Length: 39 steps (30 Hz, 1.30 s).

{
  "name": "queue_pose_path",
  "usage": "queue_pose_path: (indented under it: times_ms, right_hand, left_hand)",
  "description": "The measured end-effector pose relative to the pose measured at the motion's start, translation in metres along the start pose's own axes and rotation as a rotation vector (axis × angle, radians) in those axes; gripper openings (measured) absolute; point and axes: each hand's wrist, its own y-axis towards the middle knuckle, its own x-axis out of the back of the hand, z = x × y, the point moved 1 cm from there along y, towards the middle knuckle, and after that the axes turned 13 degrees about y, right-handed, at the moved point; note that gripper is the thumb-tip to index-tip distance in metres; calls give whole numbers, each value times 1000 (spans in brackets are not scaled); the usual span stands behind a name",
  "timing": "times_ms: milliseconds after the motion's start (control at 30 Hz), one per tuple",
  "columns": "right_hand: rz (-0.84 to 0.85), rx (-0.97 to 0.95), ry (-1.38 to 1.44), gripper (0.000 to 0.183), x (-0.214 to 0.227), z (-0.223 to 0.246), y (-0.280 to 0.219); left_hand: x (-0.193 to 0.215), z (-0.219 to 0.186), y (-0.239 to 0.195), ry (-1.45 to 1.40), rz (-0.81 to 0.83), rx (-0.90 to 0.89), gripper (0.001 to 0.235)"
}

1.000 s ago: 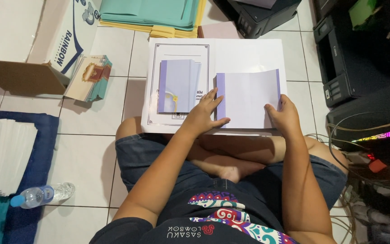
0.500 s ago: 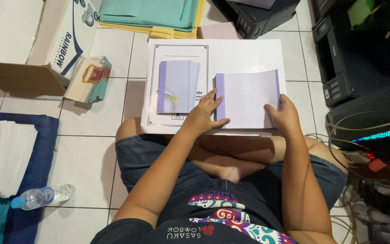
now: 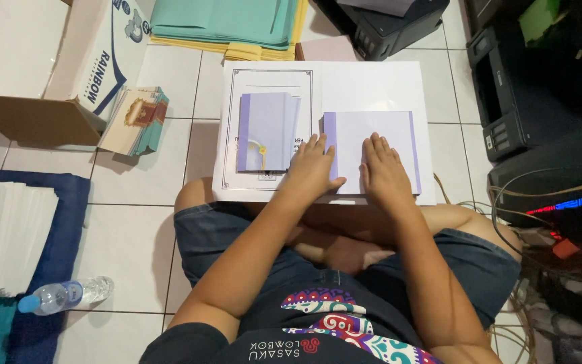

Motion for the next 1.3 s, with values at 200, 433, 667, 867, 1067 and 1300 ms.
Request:
queue_pose_path:
  times_ms: [200,433,667,867,1067,1300]
  right_hand:
    - [138,-24,-133,65,-4,-10,1]
    - [166,3,-140,69,-22,-39,10]
    - [116,29,-135,66,-17,-44,58]
    - [115,4,-133,66,-25,-46,45]
    - [68,-50,-96,69,-6,-49,73]
    - [-120,-270,-78,76,-15,-82,70]
  left_hand:
    - [-8,-35,62,46,-147,213,42]
    - [2,-42,44,-47,-278,117,51]
    - [-16,-37,58,-1,-312,108,51]
    - [-17,-36,61,-5,-311,122,50]
    - [-12,-35,61,-24,-263,139,50]
    - [-12,-37,60,-61,-239,161,49]
